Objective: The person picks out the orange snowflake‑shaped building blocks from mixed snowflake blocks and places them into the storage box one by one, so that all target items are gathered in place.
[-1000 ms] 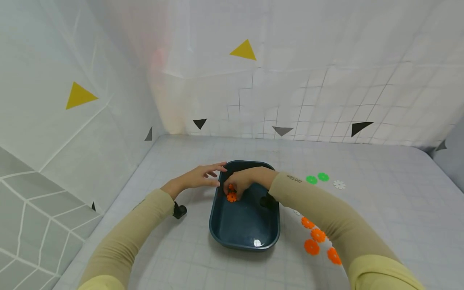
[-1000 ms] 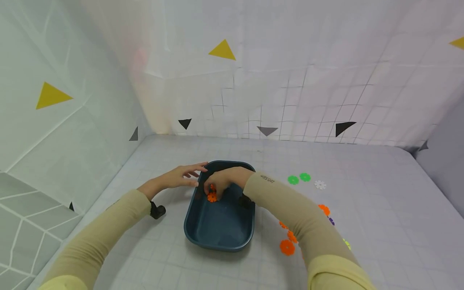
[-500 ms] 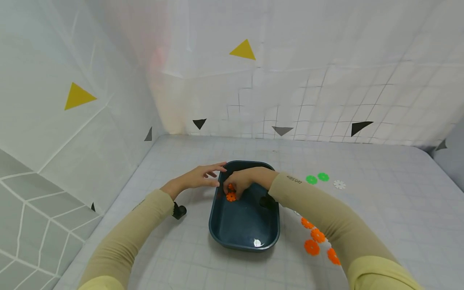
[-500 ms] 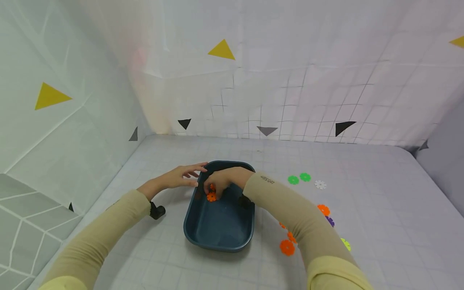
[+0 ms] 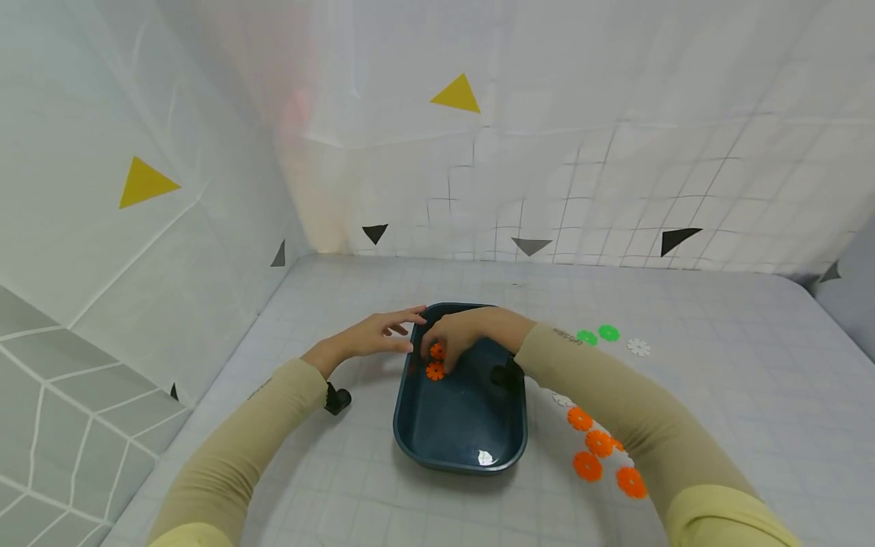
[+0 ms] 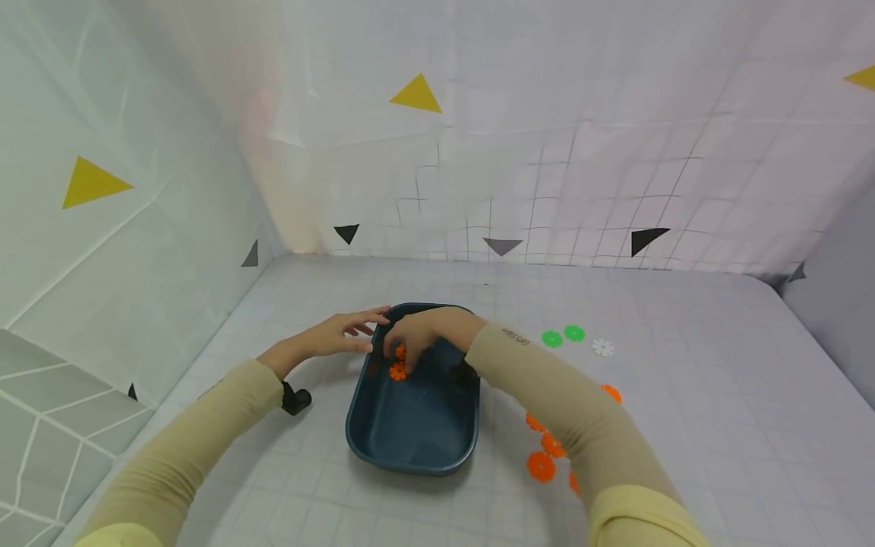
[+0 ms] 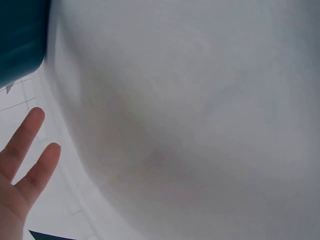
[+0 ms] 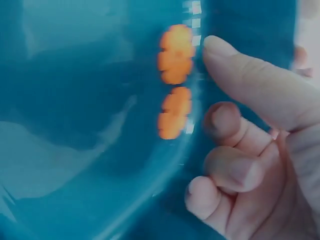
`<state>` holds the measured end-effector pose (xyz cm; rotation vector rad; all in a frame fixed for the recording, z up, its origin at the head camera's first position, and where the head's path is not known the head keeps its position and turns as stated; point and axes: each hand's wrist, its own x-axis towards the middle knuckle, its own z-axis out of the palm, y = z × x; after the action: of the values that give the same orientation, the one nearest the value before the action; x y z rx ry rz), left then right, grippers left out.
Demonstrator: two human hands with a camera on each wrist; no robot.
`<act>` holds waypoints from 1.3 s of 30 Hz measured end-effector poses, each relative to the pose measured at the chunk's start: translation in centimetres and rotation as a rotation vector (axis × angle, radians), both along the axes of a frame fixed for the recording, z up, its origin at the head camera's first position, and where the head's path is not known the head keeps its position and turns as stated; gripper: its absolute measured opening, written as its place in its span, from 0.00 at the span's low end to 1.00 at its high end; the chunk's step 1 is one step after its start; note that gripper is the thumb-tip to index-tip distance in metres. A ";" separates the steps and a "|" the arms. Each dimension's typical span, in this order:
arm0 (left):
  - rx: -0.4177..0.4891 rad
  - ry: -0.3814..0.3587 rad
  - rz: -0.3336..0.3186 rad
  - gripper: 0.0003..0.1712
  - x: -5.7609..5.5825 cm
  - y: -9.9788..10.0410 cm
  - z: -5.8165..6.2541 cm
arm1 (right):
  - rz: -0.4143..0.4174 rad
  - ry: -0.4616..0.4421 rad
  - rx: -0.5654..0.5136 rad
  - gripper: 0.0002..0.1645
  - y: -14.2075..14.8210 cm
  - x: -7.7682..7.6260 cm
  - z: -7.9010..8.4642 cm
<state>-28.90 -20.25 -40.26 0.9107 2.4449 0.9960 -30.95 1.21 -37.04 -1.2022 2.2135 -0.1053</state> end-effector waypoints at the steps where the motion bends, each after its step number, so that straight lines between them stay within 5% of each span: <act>1: -0.004 -0.001 0.002 0.33 0.0 0.0 0.1 | -0.003 0.002 -0.006 0.27 0.1 0.1 0.3; 8: -0.024 0.007 0.014 0.37 0.0 0.0 0.1 | -0.048 -0.033 -0.121 0.27 1.7 0.9 2.8; 21: -0.037 0.019 0.022 0.29 -0.2 0.3 0.0 | -0.295 -0.286 -0.375 0.28 7.1 3.4 6.6; 31: -0.029 0.011 0.036 0.31 -0.1 0.1 -0.2 | -0.415 -0.304 -0.512 0.29 11.0 5.2 6.7; 39: -0.028 0.004 0.040 0.30 -0.2 0.1 -0.2 | -0.499 -0.237 -0.570 0.30 14.2 6.1 6.2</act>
<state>-29.05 -20.17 -40.45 0.8585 2.4833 0.9725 -24.83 15.39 -30.85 -0.8080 2.2830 -1.0814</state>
